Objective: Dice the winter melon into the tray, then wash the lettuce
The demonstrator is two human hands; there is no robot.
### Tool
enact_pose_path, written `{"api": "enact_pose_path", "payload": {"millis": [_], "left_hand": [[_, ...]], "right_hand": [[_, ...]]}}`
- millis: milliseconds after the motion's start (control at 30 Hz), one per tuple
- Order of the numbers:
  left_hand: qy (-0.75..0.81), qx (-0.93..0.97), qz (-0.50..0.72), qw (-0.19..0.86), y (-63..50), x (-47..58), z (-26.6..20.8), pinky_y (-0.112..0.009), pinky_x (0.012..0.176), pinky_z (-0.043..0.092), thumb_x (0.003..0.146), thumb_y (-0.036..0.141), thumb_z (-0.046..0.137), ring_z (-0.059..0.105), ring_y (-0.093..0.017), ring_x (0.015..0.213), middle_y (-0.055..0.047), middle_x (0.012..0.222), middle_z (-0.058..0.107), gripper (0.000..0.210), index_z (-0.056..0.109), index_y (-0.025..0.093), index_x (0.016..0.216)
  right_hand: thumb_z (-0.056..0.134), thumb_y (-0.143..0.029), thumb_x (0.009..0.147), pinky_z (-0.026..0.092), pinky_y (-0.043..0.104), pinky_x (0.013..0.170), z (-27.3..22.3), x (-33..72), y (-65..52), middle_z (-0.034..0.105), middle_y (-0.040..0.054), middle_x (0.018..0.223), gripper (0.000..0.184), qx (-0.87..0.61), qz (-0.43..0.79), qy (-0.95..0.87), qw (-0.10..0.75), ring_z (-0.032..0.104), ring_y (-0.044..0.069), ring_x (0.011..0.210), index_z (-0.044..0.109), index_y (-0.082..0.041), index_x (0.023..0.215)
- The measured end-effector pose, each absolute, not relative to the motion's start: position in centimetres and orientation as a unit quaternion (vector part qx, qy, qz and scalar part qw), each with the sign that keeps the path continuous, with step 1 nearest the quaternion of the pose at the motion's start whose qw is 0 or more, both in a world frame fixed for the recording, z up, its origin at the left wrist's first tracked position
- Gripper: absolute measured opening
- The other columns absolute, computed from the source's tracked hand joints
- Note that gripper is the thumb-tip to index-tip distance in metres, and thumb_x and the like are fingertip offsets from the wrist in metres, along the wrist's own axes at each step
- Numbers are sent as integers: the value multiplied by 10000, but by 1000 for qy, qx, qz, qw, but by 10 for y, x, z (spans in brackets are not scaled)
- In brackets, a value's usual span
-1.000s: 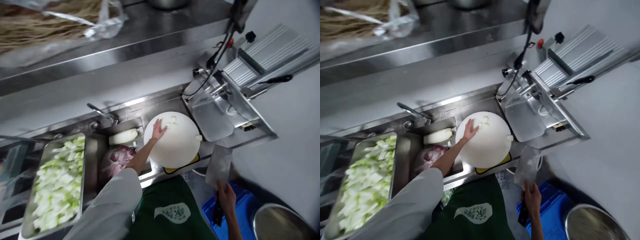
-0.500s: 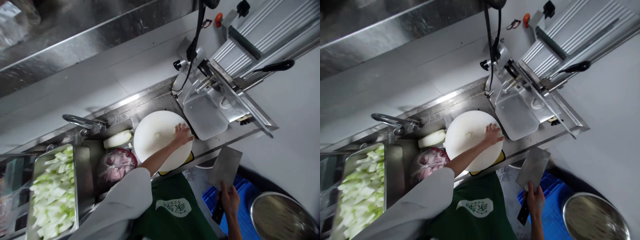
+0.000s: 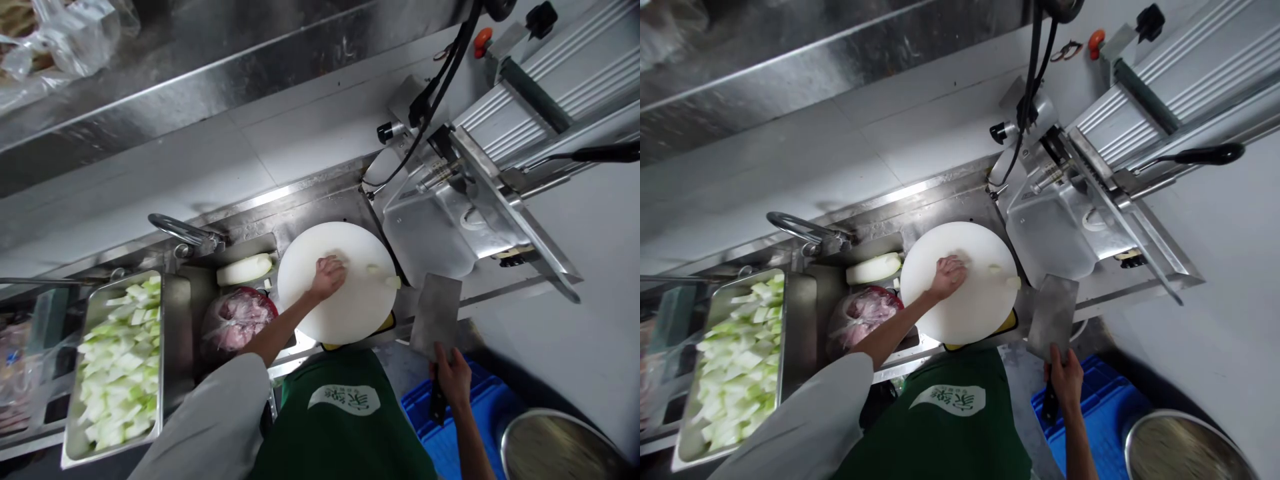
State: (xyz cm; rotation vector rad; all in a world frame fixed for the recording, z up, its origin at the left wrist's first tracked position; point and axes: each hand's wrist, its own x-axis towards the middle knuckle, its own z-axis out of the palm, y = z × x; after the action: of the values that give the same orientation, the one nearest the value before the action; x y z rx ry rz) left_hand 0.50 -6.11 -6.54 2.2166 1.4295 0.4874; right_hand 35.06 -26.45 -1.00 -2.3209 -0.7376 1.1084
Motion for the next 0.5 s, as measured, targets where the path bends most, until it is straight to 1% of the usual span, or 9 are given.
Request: {"api": "enact_pose_path", "payload": {"millis": [67, 133, 167, 233, 267, 333, 400, 433, 500], "left_hand": [[490, 817, 195, 234, -61, 54, -67, -574, 1202, 303, 1012, 360, 547, 509, -306, 1400, -101, 1252, 715, 286, 766, 256, 1164], [409, 858, 182, 251, -57, 110, -70, -625, 1227, 252, 968, 396, 631, 459, -333, 1452, -86, 1348, 686, 285, 755, 295, 1205], [349, 885, 159, 264, -53, 133, -72, -635, 1239, 234, 940, 383, 674, 438, -335, 1473, -71, 1388, 670, 274, 757, 314, 1192], [267, 915, 105, 283, -39, 158, -76, -613, 1268, 218, 913, 286, 695, 448, -304, 1474, -46, 1383, 679, 223, 770, 329, 1119], [255, 920, 84, 287, -30, 158, -77, -598, 1279, 215, 916, 238, 674, 465, -285, 1463, -41, 1355, 696, 214, 774, 324, 1085], [293, 910, 71, 284, -11, 133, -78, -585, 1292, 203, 941, 187, 608, 503, -264, 1431, -49, 1288, 728, 228, 779, 297, 1044], [352, 890, 84, 277, 0, 87, -74, -585, 1293, 197, 974, 215, 560, 524, -265, 1408, -63, 1282, 733, 238, 782, 269, 1043], [370, 882, 90, 277, 1, 61, -71, -579, 1290, 204, 986, 248, 552, 530, -267, 1401, -65, 1311, 724, 240, 783, 265, 1050], [381, 875, 96, 282, -5, 14, -64, -541, 1284, 241, 984, 337, 584, 538, -269, 1397, -66, 1380, 694, 234, 780, 270, 1092]], "right_hand": [[524, -943, 641, 405, 323, 451, -7, 357, -271, 576, 34, 448, 687, -860, 381, -257, 221, 533, 204, 426, 485, -259, 699], [520, -933, 640, 410, 328, 450, -3, 363, -283, 583, 45, 461, 682, -874, 362, -241, 215, 538, 212, 438, 512, -254, 697], [524, -927, 638, 414, 331, 449, -1, 366, -290, 587, 50, 467, 676, -880, 356, -232, 212, 543, 217, 447, 521, -253, 693], [534, -915, 636, 422, 336, 446, -1, 371, -306, 593, 58, 479, 660, -891, 340, -215, 209, 552, 229, 467, 527, -256, 678], [544, -906, 636, 423, 337, 444, -2, 373, -314, 596, 61, 485, 649, -896, 332, -209, 207, 556, 233, 475, 527, -258, 671], [562, -886, 649, 424, 335, 441, -5, 374, -323, 604, 61, 494, 629, -898, 332, -206, 204, 558, 234, 480, 529, -258, 668], [564, -878, 664, 430, 332, 442, -10, 372, -321, 603, 55, 488, 622, -889, 351, -214, 203, 554, 227, 466, 526, -258, 675], [564, -881, 665, 434, 330, 444, -13, 369, -315, 601, 52, 480, 625, -879, 368, -223, 203, 551, 223, 456, 519, -258, 676], [562, -893, 657, 427, 324, 444, -18, 362, -295, 586, 44, 454, 634, -853, 407, -254, 204, 534, 209, 431, 494, -263, 676]]}}
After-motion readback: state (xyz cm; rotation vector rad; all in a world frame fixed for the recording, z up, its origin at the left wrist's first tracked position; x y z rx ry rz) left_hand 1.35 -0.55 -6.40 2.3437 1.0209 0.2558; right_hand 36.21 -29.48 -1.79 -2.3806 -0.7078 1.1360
